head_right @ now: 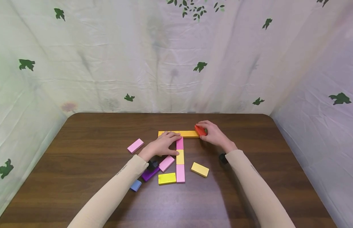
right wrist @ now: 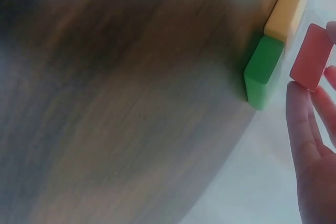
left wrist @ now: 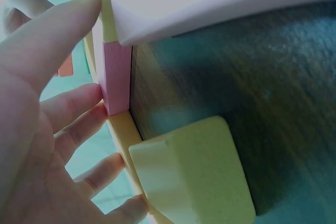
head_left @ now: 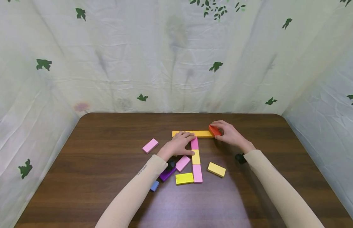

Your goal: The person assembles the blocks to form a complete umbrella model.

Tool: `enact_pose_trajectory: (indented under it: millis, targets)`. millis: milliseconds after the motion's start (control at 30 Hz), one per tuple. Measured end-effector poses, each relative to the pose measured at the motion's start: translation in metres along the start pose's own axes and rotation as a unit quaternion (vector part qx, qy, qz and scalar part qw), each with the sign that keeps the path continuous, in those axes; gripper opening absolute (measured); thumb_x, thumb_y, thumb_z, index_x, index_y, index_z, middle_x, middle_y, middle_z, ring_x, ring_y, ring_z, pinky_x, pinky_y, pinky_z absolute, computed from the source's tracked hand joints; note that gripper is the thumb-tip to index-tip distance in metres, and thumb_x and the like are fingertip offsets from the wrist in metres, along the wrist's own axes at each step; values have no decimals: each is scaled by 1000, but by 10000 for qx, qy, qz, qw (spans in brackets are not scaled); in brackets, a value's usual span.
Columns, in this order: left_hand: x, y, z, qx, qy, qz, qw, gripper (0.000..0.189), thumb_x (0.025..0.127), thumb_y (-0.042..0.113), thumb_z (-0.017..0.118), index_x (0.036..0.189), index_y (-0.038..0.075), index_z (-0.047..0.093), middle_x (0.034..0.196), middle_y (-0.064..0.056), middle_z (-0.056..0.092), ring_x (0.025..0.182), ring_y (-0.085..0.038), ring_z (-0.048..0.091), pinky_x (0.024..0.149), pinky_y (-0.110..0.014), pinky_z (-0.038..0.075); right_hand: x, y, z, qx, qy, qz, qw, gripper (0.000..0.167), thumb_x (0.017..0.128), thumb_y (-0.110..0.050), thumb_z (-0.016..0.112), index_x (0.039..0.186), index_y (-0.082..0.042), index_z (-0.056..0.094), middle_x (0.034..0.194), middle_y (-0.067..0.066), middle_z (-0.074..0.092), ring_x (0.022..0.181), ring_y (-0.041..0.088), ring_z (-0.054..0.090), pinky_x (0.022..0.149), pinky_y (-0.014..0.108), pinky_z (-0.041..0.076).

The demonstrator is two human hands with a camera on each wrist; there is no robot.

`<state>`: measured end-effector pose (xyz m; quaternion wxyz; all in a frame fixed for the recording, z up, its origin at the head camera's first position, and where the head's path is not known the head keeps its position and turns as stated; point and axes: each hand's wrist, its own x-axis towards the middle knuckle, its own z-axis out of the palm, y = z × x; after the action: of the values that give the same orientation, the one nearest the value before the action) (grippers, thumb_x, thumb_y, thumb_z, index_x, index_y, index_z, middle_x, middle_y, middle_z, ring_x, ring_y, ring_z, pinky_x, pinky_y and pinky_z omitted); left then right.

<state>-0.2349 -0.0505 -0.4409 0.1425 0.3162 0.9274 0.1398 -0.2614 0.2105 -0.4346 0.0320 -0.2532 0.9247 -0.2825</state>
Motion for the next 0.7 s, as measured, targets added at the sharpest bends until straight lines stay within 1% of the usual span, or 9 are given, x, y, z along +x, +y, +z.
enact_pose_trajectory:
  millis: [100, 233, 333, 600, 700]
  targets:
    - [0, 0, 0, 7, -41, -24, 10000, 71, 87, 43, 68, 147, 16, 40, 150, -6, 35, 138, -35, 25, 111, -53, 18, 4, 3, -1, -40, 25, 31, 10000, 52, 84, -5, 68, 133, 2, 54, 136, 21, 46, 115, 36, 48, 91, 49, 45]
    - [-1, 0, 0, 17, -89, -39, 10000, 71, 87, 44, 67, 147, 16, 39, 151, -5, 34, 139, -35, 23, 111, -52, 17, 9, 5, -1, -4, 32, 199, 9998, 52, 84, -5, 66, 134, 1, 53, 137, 21, 45, 115, 36, 47, 92, 50, 44]
    - [-1, 1, 0, 2, -81, -30, 10000, 71, 87, 44, 67, 147, 16, 39, 151, -5, 34, 138, -35, 24, 111, -52, 17, 13, 7, 0, 61, 50, 308, 9995, 53, 83, -5, 66, 134, 1, 52, 138, 20, 45, 115, 35, 47, 93, 50, 44]
    - [0, 0, 0, -24, -50, -13, 10000, 71, 87, 43, 67, 147, 16, 39, 150, -5, 34, 138, -35, 23, 111, -52, 17, 21, 14, 2, 113, 52, 445, 9989, 54, 83, -5, 65, 135, 1, 51, 139, 21, 44, 117, 36, 46, 97, 51, 40]
    - [-1, 0, 0, -32, -52, -19, 10000, 71, 87, 43, 67, 147, 17, 39, 150, -5, 34, 139, -35, 23, 111, -52, 17, 23, 16, 2, 169, 77, 506, 9985, 54, 83, -5, 65, 135, 1, 52, 139, 21, 43, 117, 36, 46, 96, 50, 41]
